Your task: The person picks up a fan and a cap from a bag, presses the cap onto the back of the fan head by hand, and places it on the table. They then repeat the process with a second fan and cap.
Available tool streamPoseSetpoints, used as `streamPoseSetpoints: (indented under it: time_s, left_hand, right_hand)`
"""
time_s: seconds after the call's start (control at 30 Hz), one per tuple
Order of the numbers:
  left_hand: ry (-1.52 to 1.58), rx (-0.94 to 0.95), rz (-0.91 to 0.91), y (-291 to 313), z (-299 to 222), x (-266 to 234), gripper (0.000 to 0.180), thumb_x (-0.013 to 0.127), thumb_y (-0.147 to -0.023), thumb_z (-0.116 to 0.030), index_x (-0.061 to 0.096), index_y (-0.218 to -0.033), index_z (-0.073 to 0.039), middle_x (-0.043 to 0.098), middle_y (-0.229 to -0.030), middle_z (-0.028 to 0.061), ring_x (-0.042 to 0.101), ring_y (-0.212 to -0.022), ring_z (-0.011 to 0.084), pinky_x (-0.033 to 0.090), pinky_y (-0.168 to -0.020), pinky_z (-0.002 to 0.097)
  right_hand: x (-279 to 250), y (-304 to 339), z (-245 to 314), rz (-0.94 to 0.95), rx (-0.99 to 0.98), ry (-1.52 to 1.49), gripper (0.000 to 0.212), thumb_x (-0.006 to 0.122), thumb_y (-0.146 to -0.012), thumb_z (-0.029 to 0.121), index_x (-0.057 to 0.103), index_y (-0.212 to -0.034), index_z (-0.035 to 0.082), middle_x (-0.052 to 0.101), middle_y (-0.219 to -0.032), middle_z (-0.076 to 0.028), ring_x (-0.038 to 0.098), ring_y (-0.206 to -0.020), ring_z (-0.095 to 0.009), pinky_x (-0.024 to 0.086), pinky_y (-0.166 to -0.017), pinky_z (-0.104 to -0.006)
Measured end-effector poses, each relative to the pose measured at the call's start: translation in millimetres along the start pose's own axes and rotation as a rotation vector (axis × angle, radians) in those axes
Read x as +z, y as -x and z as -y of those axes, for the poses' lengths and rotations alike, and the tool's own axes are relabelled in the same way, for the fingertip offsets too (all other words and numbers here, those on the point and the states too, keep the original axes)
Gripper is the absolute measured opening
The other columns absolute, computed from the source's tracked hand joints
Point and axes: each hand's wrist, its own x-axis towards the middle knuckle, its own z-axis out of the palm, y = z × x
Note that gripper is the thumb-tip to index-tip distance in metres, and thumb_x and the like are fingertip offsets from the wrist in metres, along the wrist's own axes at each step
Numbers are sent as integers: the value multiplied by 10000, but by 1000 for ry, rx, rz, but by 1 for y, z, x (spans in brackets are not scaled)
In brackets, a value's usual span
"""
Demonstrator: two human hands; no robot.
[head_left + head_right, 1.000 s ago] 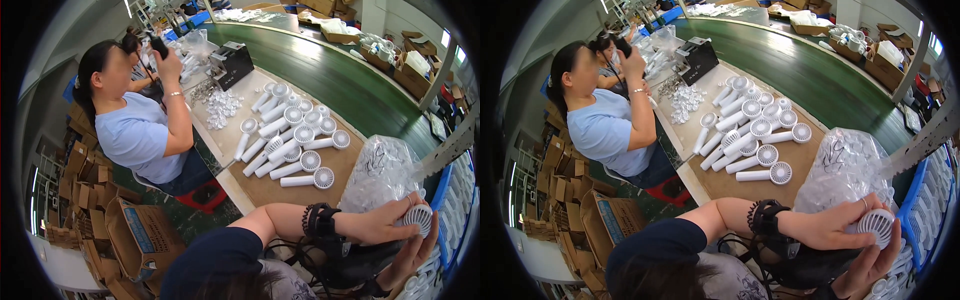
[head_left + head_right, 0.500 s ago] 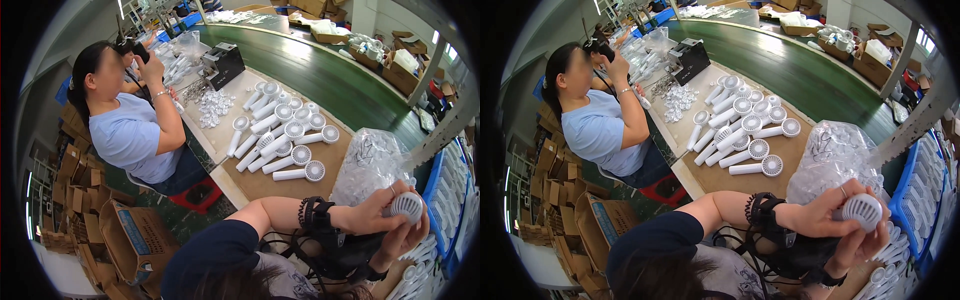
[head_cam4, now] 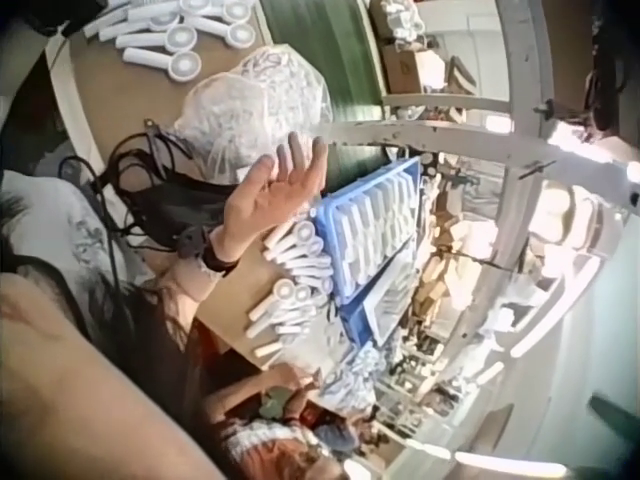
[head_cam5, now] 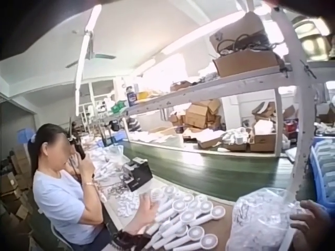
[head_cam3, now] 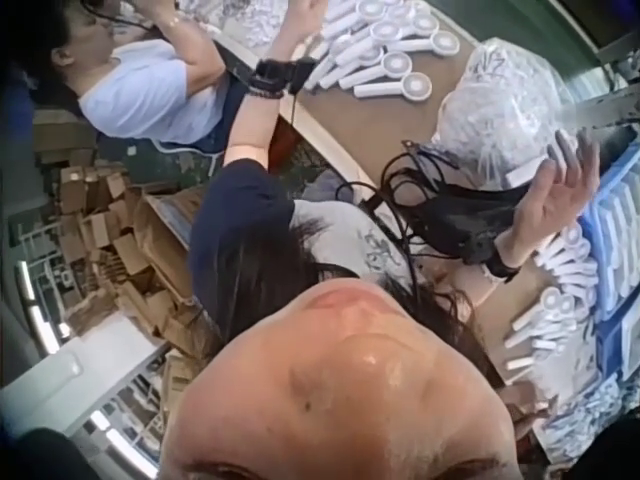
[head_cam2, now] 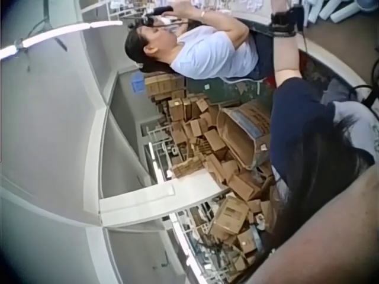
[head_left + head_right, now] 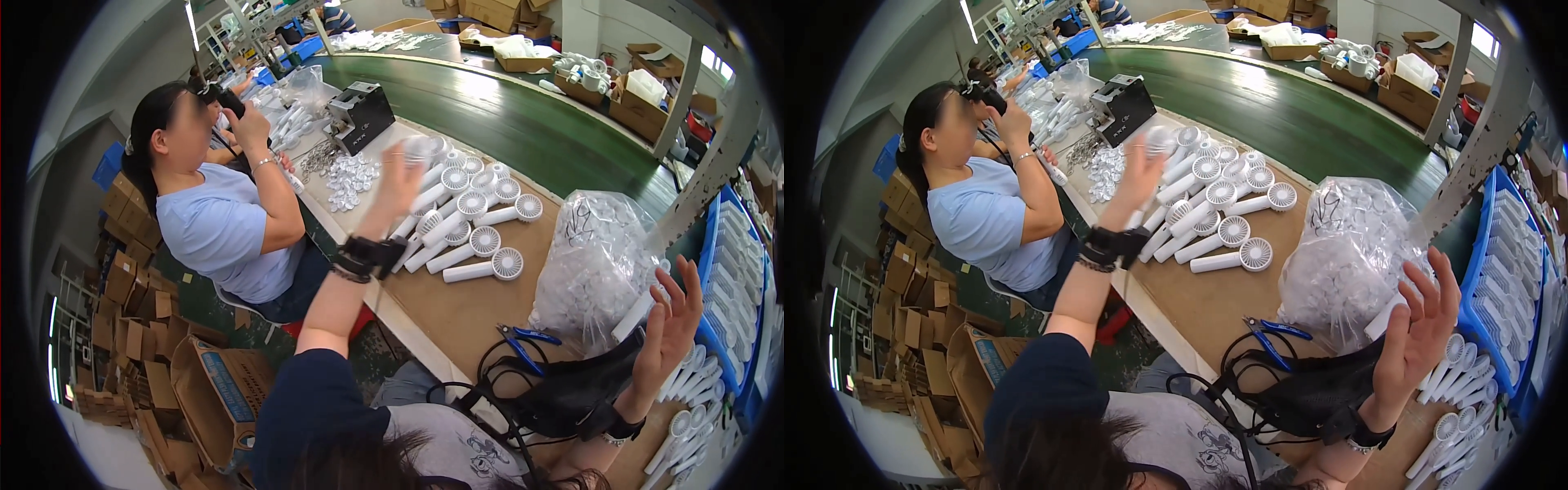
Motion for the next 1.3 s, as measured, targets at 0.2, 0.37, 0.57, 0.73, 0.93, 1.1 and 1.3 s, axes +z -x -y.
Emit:
streamPoseSetpoints:
  time_s: [0.2, 0.37, 0.57, 0.73, 0.93, 1.1, 1.3]
  left_hand:
    - [-416, -224, 77, 25, 121, -41, 513, 505, -736, -53, 325, -1213, 4, 364, -1108, 273, 402, -1002, 387, 346, -880, 425]
    - [-389, -436, 262, 40, 138, -37, 505, 506, -736, -55, 330, -1204, 17, 345, -1127, 271, 403, -1028, 376, 348, -903, 392]
    - [-301, -472, 279, 40, 127, -42, 501, 536, -734, -82, 350, -1188, 17, 369, -1117, 251, 407, -1049, 360, 351, -907, 380]
    - [-44, -51, 237, 6, -1, -35, 435, 557, -768, -109, 396, -1152, 19, 453, -1088, 177, 469, -1007, 276, 378, -879, 334]
    - [564, 270, 978, -11, -245, -57, 266, 496, -809, -62, 491, -1071, -15, 582, -884, 73, 557, -858, 164, 430, -751, 270]
    - [780, 194, 1581, -7, -321, -69, 206, 540, -749, -84, 510, -938, -9, 580, -717, 105, 580, -662, 252, 464, -601, 313]
    - [879, 75, 1570, 32, -324, -58, 203, 539, -754, -94, 506, -936, -11, 579, -716, 105, 580, -658, 249, 464, -606, 315]
  right_hand:
    - [4, 0, -1, 121, -29, 66, 401, 480, -779, 16, 437, -1178, 6, 431, -1213, -147, 538, -969, -213, 419, -830, -304]
    - [10, 1, 9, 185, -60, 118, 344, 485, -751, -18, 511, -1093, -1, 486, -1126, -147, 560, -897, -209, 445, -781, -290]
    - [6, 1, 18, 241, -76, 139, 316, 491, -719, -50, 542, -1029, -16, 534, -1026, -148, 565, -848, -216, 451, -742, -286]
    - [-1, 0, 19, 347, -50, 205, 317, 500, -699, -65, 551, -1008, -17, 555, -968, -145, 567, -820, -219, 441, -725, -278]
    - [6, 1, 12, 318, -75, 183, 298, 522, -699, -64, 562, -990, -15, 574, -908, -136, 573, -796, -212, 433, -725, -272]
    - [1, -3, 20, 345, -59, 228, 294, 524, -712, -58, 563, -999, -11, 587, -886, -130, 581, -798, -200, 433, -727, -269]
    - [4, -7, 17, 321, -127, 178, 279, 519, -744, -37, 573, -1015, 4, 613, -851, -109, 594, -791, -163, 433, -723, -248]
